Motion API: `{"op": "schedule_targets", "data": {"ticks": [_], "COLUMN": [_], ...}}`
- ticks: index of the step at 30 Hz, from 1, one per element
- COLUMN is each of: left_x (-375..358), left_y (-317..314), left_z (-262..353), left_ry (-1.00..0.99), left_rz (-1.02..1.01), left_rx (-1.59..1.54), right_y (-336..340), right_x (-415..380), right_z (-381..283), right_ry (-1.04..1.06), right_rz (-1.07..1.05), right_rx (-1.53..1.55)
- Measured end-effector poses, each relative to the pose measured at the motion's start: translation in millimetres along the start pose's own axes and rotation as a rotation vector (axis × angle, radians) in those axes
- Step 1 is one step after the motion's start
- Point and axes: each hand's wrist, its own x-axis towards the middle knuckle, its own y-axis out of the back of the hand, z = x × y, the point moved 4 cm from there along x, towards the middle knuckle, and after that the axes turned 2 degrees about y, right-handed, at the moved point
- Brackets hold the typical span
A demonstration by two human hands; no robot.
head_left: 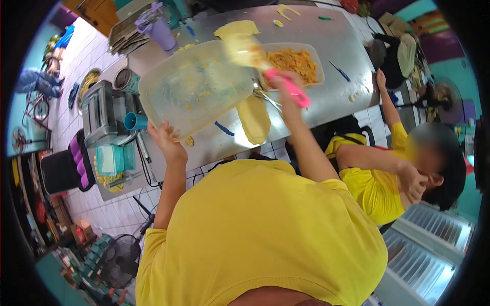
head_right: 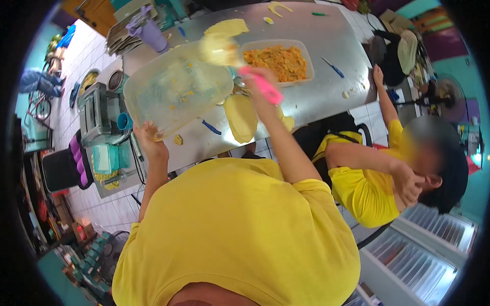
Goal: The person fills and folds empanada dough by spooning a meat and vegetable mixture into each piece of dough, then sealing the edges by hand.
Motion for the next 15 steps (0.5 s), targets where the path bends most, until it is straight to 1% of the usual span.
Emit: {"op": "schedule_targets", "data": {"ticks": [1,3,4,5,6,7,8,9,10,11,12,13,14,15], "left_x": [-1,-8,-14,-21,-26,-31,-35,-39,-42,-44,-45,-46,-46,-45], "left_y": [2,13,20,29,39,52,65,74,83,91,98,106,111,112], "left_z": [-3,-3,-5,-6,-6,-8,-9,-10,-11,-11,-10,-8,-7,-3], "left_ry": [0.028,0.063,0.169,0.276,0.279,0.301,0.323,0.323,0.322,0.319,0.316,0.283,0.245,0.236], "left_rz": [-0.019,-0.043,-0.035,-0.021,-0.018,0.037,0.092,0.096,0.143,0.19,0.195,0.23,0.264,0.273], "left_rx": [-0.056,-0.106,-0.134,-0.162,-0.16,-0.132,-0.103,-0.102,-0.144,-0.186,-0.189,-0.205,-0.223,-0.23], "right_y": [-27,-71,-71,-74,-76,-71,-59,-47,-32,-11,10,37,50,51], "right_x": [-14,-37,-45,-58,-66,-67,-68,-69,-65,-58,-50,-44,-35,-32], "right_z": [-4,-7,-14,-22,-24,-21,-12,0,24,51,77,134,143,154], "right_ry": [-0.093,0.673,0.67,0.59,0.507,0.502,0.378,0.256,0.2,0.144,-0.139,-0.112,-0.123,-0.112], "right_rz": [-0.099,-0.445,-0.439,-0.506,-0.577,-0.579,-0.663,-0.746,-0.7,-0.611,-0.53,-0.412,-0.351,-0.361], "right_rx": [0.031,-0.636,-0.64,-0.726,-0.809,-0.806,-0.741,-0.674,-0.625,-0.502,-0.513,-0.72,-0.933,-0.928]}}
